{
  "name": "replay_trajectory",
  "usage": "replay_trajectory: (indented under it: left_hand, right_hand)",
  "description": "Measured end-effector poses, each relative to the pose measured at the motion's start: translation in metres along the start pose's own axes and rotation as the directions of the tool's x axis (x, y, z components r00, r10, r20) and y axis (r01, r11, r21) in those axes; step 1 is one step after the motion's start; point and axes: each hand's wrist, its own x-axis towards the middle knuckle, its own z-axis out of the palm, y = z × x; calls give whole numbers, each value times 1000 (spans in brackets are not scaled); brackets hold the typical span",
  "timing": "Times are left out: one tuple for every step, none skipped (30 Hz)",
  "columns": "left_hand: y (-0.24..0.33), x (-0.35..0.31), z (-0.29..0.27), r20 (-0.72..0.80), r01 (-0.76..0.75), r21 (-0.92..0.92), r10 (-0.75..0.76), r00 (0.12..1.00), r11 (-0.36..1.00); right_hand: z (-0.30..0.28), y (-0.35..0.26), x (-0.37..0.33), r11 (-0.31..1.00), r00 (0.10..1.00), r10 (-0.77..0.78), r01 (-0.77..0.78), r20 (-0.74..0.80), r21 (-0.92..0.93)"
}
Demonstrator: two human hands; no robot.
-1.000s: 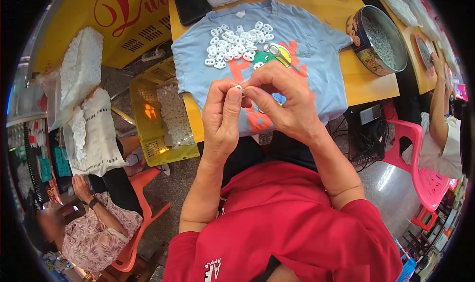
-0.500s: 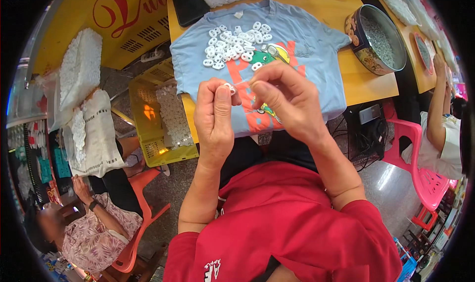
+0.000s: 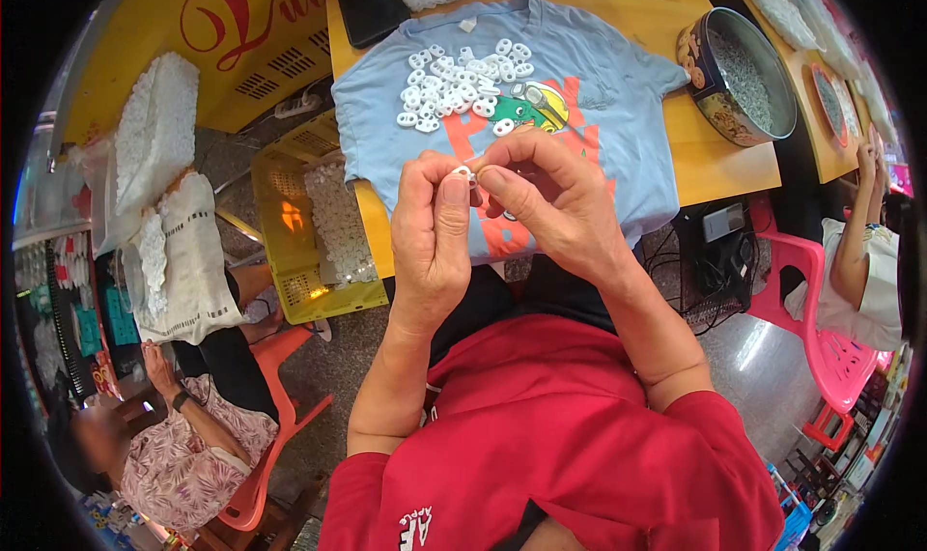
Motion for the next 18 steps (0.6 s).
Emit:
replay_trajectory:
  left_hand:
    - [-1,0,1,-8,0,-9,0,1000,1000]
    - [-1,0,1,-15,-1,-17,1,1000,1000]
    - [-1,0,1,-14,-1,-17,0,1000,1000]
    - [-2,0,0,-12,2,9,-2,1000,1000]
    - [-2,0,-2,-11,4,34,-4,1000,999]
    - [-4,0,-3,-12,4,34,-4,1000,999]
    - [-6,0,-4,-44,29,-9,-29,999,1000]
    - [-7,-1,-7,-76,52,-54,-56,996,997]
    - [-8,-2,-10,-77,51,-54,-55,996,997]
    - [-9,-2,-15,-112,80,-54,-85,990,995]
    - [-11,-1,-19,-147,109,-55,-116,982,993]
    - [-12,0,-24,-164,113,-65,-123,979,991]
    - [-13,0,-28,-166,113,-68,-123,979,991]
    - [-15,0,-32,-175,123,-97,-139,975,988]
    - [-16,-1,-35,-185,134,-124,-156,970,983]
    - [-17,-2,-37,-197,153,-181,-188,962,971]
    - [-18,-3,-39,-199,153,-183,-189,962,971]
    - [-19,-3,-40,-200,165,-222,-210,957,961]
  right_hand:
    - [-1,1,0,1000,1000,-10,10,1,-26]
    - [-1,2,1,1000,1000,-11,11,0,-25]
    - [-1,3,1,998,1000,-30,30,2,-59]
    - [-2,3,2,994,999,-50,50,5,-92]
    - [-3,3,3,994,999,-50,50,5,-92]
    - [-6,2,3,996,998,-35,31,-52,-86]
    - [-10,1,4,997,994,-20,12,-108,-79]
    - [-16,2,6,997,994,-20,12,-106,-79]
    - [-25,3,10,991,990,19,-37,-137,-129]
    - [-34,4,13,980,983,55,-87,-173,-180]
    - [-43,7,16,979,983,54,-86,-174,-183]
    - [-49,12,17,946,984,71,-119,-165,-303]
    - [-54,16,18,896,983,89,-149,-159,-418]
    - [-57,19,17,851,991,26,-92,-132,-517]
    - [-57,18,17,850,991,27,-92,-130,-518]
    - [-57,17,18,785,995,-6,-57,-100,-616]
    - [-56,16,18,709,997,-36,-20,-65,-705]
    - [-55,14,20,708,997,-36,-19,-62,-706]
